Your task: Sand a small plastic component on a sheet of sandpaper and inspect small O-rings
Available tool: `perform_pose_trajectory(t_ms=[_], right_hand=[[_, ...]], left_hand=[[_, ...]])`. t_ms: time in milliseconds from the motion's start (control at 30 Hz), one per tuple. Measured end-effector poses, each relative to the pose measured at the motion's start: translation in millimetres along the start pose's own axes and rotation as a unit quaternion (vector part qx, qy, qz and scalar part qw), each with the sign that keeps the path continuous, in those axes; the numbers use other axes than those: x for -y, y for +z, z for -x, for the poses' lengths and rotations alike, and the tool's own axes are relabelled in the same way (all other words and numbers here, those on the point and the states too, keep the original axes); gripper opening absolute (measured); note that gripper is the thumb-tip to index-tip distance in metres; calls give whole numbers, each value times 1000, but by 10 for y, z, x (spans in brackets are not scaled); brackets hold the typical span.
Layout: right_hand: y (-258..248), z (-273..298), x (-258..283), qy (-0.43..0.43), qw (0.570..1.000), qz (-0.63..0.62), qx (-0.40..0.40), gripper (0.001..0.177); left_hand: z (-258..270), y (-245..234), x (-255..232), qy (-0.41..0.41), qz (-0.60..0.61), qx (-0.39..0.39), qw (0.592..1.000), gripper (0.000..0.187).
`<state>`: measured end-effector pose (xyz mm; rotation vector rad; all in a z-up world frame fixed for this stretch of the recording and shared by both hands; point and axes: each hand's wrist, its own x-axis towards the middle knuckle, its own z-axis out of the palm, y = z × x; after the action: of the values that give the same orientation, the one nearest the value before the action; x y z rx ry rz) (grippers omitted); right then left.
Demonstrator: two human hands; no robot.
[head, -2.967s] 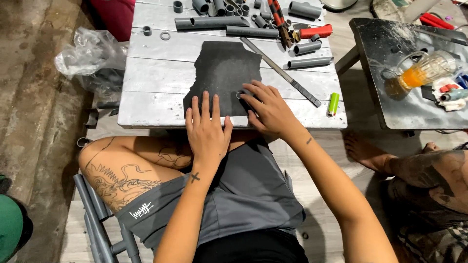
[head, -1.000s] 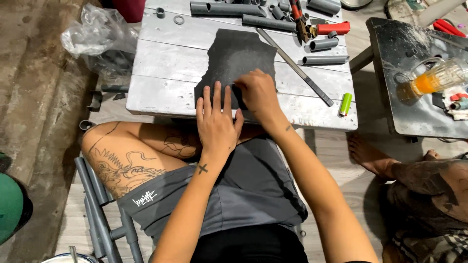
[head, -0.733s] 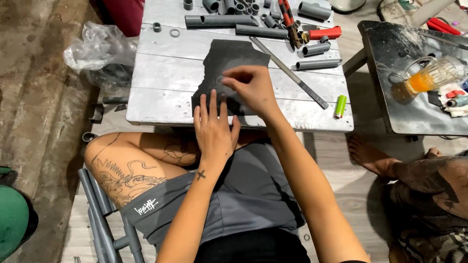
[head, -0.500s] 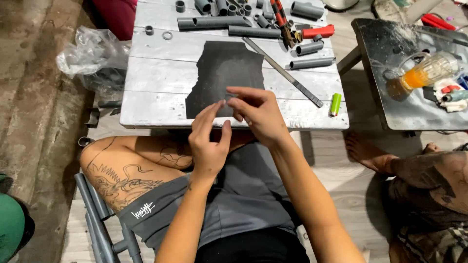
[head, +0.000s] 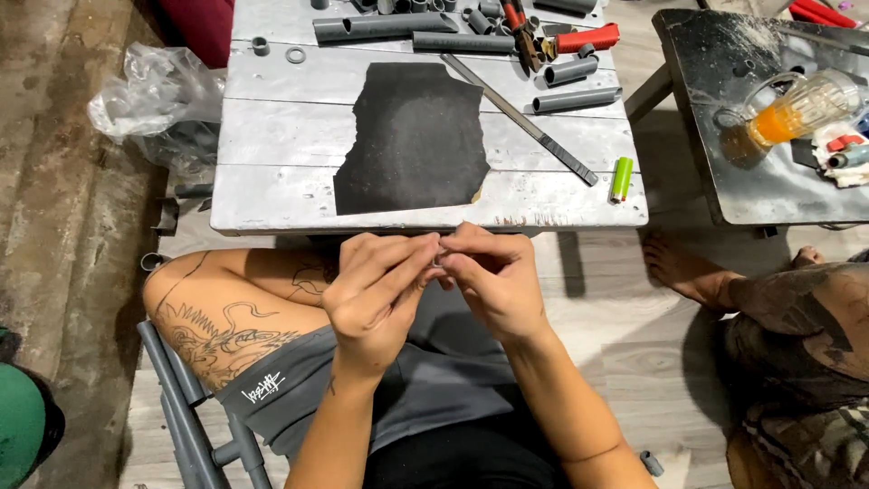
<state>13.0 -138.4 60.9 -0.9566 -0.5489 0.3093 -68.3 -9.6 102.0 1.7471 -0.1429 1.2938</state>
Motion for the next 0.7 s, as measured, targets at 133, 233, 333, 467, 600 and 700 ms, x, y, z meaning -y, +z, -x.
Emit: perform_pose_trajectory(t_ms=[133,233,333,467,600,700], right_hand=[[74,62,76,-12,999,-37,7,24],[112,84,102,-13,998,-58,9,23],[128,97,87,-20,997,-67,19,23],[161,96,44,-73,995,-61,21,19],[74,54,138,-154,984,79,49,10],[145,39,279,-193,967,166,16,11]], left_hand=[[-101,23,-110,55,-13,-41,998,15],[-85,17,-129,60,-11,-73,995,10],[-60,-15,-132,65,-22,-77,995,13],[-108,-24,-210,40,14,-55,998,10],[-100,-58,-201,13,61,-22,998,14],[-87,-78,-211,9,59,-28,998,14]])
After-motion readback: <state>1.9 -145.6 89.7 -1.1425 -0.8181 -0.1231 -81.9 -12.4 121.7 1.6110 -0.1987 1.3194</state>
